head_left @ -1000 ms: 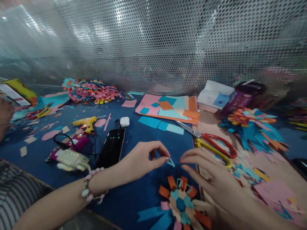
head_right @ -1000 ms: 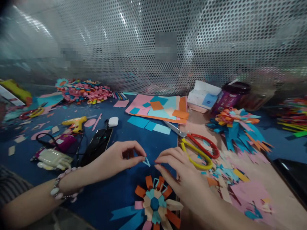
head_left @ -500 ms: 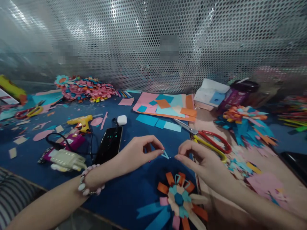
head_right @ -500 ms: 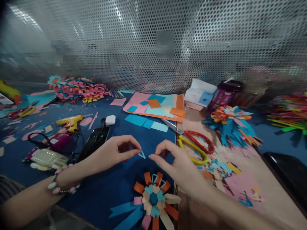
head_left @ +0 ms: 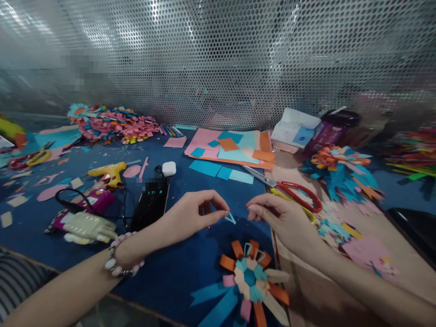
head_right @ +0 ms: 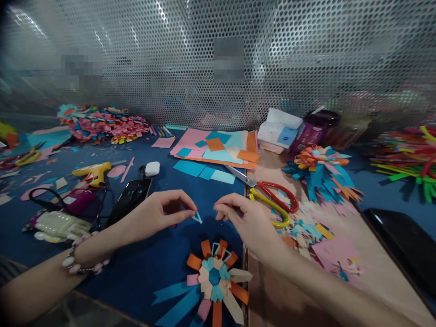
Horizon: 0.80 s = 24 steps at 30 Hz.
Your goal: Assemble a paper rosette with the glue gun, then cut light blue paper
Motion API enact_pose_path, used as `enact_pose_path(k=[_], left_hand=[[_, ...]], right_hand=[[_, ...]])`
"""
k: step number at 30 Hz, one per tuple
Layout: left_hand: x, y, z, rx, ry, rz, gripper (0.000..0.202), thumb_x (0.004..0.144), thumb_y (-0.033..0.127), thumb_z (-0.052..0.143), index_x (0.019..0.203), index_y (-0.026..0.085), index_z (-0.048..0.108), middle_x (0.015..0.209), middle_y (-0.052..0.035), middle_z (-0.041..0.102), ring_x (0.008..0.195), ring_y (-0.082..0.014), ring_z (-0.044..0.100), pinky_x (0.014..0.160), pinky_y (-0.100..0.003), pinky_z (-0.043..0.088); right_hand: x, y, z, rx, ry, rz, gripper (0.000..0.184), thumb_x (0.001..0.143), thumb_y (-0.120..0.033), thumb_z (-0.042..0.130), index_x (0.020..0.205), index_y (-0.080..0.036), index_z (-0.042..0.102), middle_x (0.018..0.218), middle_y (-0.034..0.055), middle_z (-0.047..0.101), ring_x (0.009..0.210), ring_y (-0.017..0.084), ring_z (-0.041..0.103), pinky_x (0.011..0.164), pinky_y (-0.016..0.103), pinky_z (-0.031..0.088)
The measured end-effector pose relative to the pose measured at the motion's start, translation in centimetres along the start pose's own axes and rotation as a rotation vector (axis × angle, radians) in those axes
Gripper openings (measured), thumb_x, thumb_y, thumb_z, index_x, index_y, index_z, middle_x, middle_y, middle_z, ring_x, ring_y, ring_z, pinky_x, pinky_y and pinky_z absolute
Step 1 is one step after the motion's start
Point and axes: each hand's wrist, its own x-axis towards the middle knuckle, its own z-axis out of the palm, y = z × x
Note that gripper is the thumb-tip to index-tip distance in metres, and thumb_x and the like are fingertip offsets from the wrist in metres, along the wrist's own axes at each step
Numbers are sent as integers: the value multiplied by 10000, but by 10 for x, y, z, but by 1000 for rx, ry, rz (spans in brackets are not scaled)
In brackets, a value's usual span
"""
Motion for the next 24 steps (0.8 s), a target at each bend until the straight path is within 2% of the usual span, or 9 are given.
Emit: enact_pose_path(k=[4, 7, 9, 12, 16, 20, 24], left_hand=[[-1, 1, -1, -18, 1, -15, 180, 852, 340, 600, 912, 179, 653, 701, 13, 620, 572, -98, 542, 527, -207, 410], [-2, 0, -3, -39, 6, -24, 207, 853, 370, 598, 920, 179, 645, 697, 11, 611, 570, -104, 552, 520, -210, 416], [-2, -1, -4, -46, 13, -21, 222, 853, 389, 597, 924, 184, 641, 701, 9, 610, 577, -109, 558, 522, -213, 424], [-1, -3, -5, -50, 9, -19, 216, 854, 388, 595, 923, 188, 640, 710, 9, 616, 582, -109, 562, 532, -216, 432], [0, -3, -3, -41, -13, -24, 208, 861, 380, 588, 932, 192, 642, 740, 3, 632, 602, -110, 561, 550, -219, 434], [0, -4, -2, -34, -11, -26, 232, 863, 410, 585, 939, 198, 639, 742, 4, 629, 618, -116, 553, 552, -222, 429], [1, -6, -2, -26, -6, -22, 230, 863, 418, 585, 937, 207, 638, 740, 12, 621, 616, -112, 542, 548, -219, 422]], right_hand=[[6, 10, -9, -200, -16, -76, 176, 899, -351, 512, 824, -231, 618, 715, -5, 655, 680, 153, 615, 622, 279, 460], [11, 18, -23, -368, -17, -211, 160, 903, -289, 487, 827, -221, 610, 799, 28, 661, 753, 177, 617, 687, 312, 471], [13, 22, -31, -429, 11, -247, 147, 895, -256, 479, 844, -218, 612, 843, 47, 669, 805, 195, 620, 733, 342, 481], [14, 20, -36, -360, 4, -170, 159, 905, -253, 460, 927, -218, 614, 893, 51, 691, 835, 191, 650, 743, 342, 516], [11, 0, -26, -134, -161, -84, 230, 921, -246, 421, 1011, -229, 632, 956, 32, 707, 880, 157, 671, 765, 299, 550], [6, -19, -16, -112, -262, -37, 296, 897, -210, 415, 1096, -248, 631, 1033, 14, 698, 958, 162, 651, 830, 325, 539], [4, -24, -13, -91, -332, -6, 275, 903, -275, 446, 1089, -268, 649, 1086, -1, 690, 1014, 179, 634, 886, 342, 512]])
